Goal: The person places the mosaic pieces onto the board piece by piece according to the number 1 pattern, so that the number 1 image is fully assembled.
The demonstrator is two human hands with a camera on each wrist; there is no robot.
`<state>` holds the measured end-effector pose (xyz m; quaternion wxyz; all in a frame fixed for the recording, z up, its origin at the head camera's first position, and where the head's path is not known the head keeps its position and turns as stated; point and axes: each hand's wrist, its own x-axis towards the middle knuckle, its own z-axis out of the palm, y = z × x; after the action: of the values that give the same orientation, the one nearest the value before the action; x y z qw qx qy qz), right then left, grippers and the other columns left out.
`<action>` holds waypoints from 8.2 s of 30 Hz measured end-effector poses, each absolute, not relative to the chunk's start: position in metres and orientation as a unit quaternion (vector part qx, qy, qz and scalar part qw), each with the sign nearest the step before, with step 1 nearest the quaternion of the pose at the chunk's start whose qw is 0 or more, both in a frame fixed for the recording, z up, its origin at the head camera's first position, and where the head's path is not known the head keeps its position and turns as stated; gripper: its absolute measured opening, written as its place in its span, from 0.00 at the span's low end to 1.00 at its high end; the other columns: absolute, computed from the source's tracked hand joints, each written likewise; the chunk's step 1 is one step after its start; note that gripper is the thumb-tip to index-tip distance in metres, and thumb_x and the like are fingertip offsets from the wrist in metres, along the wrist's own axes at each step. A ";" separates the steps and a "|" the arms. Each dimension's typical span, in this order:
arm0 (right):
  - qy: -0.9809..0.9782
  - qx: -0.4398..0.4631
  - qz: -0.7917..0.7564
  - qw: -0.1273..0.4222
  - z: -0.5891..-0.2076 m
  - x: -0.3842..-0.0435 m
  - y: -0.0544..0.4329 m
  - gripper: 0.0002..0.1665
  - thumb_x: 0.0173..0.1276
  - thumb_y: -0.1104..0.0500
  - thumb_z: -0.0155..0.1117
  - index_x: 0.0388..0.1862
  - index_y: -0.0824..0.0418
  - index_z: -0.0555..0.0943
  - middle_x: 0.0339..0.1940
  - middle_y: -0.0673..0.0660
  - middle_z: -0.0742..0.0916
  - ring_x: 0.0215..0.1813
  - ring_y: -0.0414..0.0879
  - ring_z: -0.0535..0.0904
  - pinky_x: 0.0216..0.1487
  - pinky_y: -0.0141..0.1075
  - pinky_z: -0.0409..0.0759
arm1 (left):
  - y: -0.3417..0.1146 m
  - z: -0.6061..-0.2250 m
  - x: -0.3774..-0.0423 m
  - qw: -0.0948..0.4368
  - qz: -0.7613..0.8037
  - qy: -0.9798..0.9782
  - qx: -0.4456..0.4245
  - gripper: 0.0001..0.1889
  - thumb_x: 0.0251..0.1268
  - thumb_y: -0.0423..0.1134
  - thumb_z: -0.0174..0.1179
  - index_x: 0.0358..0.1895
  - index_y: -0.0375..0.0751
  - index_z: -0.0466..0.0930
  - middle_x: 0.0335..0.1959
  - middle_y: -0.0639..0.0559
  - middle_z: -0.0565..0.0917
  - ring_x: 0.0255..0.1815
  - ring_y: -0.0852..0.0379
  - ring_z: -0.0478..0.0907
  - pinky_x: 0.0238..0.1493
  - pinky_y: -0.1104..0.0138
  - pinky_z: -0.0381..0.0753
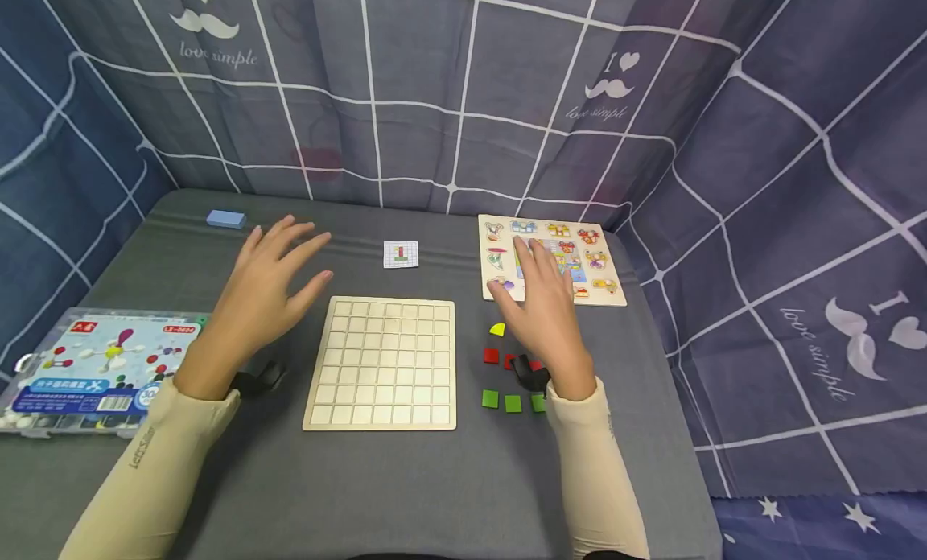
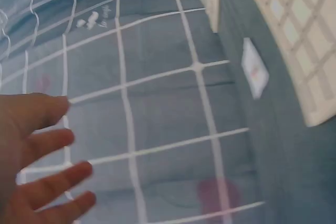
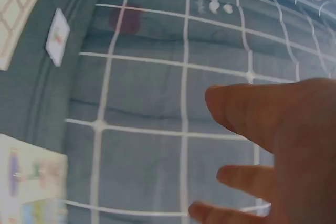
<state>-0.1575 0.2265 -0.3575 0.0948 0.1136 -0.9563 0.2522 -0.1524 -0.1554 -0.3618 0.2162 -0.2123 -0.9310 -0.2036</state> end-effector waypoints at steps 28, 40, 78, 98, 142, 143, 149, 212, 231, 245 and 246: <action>-0.936 0.076 0.344 0.026 -0.494 -0.167 0.274 0.18 0.68 0.52 0.75 0.54 0.57 0.89 0.27 0.52 0.76 0.27 0.47 0.68 0.32 0.40 0.65 | -0.196 -0.497 -0.132 0.062 -0.376 -0.910 -0.160 0.22 0.66 0.41 0.72 0.62 0.43 0.85 0.23 0.56 0.66 0.24 0.58 0.60 0.31 0.62 0.61; -0.931 0.049 0.362 0.015 -0.503 -0.172 0.275 0.18 0.66 0.49 0.76 0.52 0.54 0.89 0.19 0.47 0.69 0.21 0.42 0.62 0.27 0.36 0.61 | -0.195 -0.499 -0.135 -0.010 -0.371 -0.918 -0.139 0.21 0.67 0.46 0.71 0.62 0.49 0.86 0.14 0.61 0.61 0.17 0.62 0.54 0.25 0.65 0.60; -0.941 0.056 0.334 -0.004 -0.500 -0.169 0.274 0.19 0.68 0.50 0.75 0.56 0.52 0.88 0.15 0.49 0.70 0.16 0.46 0.63 0.19 0.35 0.59 | -0.196 -0.499 -0.137 -0.018 -0.383 -0.913 -0.140 0.23 0.68 0.45 0.69 0.64 0.44 0.83 0.13 0.58 0.63 0.16 0.61 0.55 0.24 0.65 0.59; -0.934 0.092 0.344 0.016 -0.473 -0.168 0.242 0.17 0.68 0.48 0.74 0.54 0.50 0.89 0.13 0.48 0.68 0.13 0.45 0.60 0.17 0.36 0.58 | -0.196 -0.498 -0.132 -0.016 -0.375 -0.917 -0.133 0.23 0.68 0.45 0.70 0.64 0.44 0.84 0.13 0.58 0.64 0.16 0.60 0.57 0.24 0.65 0.60; -0.887 0.220 0.406 -0.016 -0.478 -0.197 0.102 0.17 0.69 0.51 0.73 0.54 0.56 0.89 0.12 0.45 0.68 0.16 0.37 0.58 0.21 0.32 0.58 | -0.193 -0.504 -0.128 0.011 -0.370 -0.920 -0.128 0.25 0.66 0.45 0.71 0.65 0.42 0.83 0.14 0.59 0.62 0.17 0.62 0.55 0.23 0.67 0.58; -0.887 0.219 0.406 -0.016 -0.479 -0.198 0.100 0.17 0.69 0.51 0.74 0.54 0.55 0.89 0.12 0.45 0.69 0.16 0.37 0.58 0.21 0.32 0.58 | -0.193 -0.504 -0.129 0.011 -0.370 -0.920 -0.129 0.25 0.66 0.45 0.71 0.65 0.42 0.83 0.14 0.59 0.62 0.17 0.62 0.55 0.23 0.67 0.58; -0.886 0.215 0.410 -0.028 -0.481 -0.201 0.087 0.18 0.71 0.51 0.72 0.56 0.57 0.89 0.13 0.47 0.70 0.16 0.38 0.59 0.21 0.33 0.60 | -0.192 -0.503 -0.131 0.012 -0.368 -0.920 -0.130 0.25 0.66 0.45 0.71 0.65 0.42 0.83 0.14 0.59 0.62 0.17 0.62 0.55 0.23 0.67 0.57; -0.909 0.226 0.350 0.024 -0.503 -0.194 0.076 0.15 0.67 0.53 0.74 0.50 0.56 0.90 0.12 0.43 0.72 0.16 0.35 0.63 0.21 0.32 0.63 | -0.192 -0.503 -0.132 0.009 -0.369 -0.921 -0.128 0.24 0.67 0.44 0.70 0.65 0.42 0.83 0.14 0.60 0.64 0.16 0.62 0.57 0.22 0.67 0.57; -0.873 0.227 0.430 0.044 -0.467 -0.185 0.103 0.14 0.66 0.56 0.75 0.48 0.62 0.91 0.12 0.44 0.67 0.17 0.36 0.60 0.23 0.33 0.62 | -0.188 -0.507 -0.130 0.003 -0.384 -0.914 -0.132 0.26 0.68 0.45 0.70 0.67 0.43 0.81 0.12 0.59 0.62 0.15 0.61 0.54 0.23 0.67 0.58; -0.895 0.209 0.391 0.052 -0.453 -0.157 0.175 0.14 0.69 0.54 0.73 0.49 0.59 0.90 0.10 0.43 0.63 0.13 0.37 0.52 0.18 0.33 0.56 | -0.193 -0.500 -0.127 0.008 -0.374 -0.917 -0.135 0.26 0.68 0.44 0.70 0.67 0.43 0.81 0.12 0.59 0.62 0.15 0.62 0.54 0.23 0.66 0.57; -0.898 0.201 0.387 0.050 -0.454 -0.154 0.182 0.15 0.70 0.54 0.73 0.50 0.60 0.90 0.10 0.44 0.63 0.13 0.37 0.52 0.18 0.33 0.57 | -0.193 -0.500 -0.127 0.008 -0.374 -0.917 -0.135 0.26 0.68 0.44 0.70 0.67 0.43 0.81 0.12 0.59 0.62 0.15 0.62 0.54 0.22 0.66 0.57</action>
<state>-0.1541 0.1816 -0.4537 0.0502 0.2010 -0.8983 0.3874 -0.1270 -0.1927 -0.5001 0.0079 -0.1353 -0.9174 -0.3741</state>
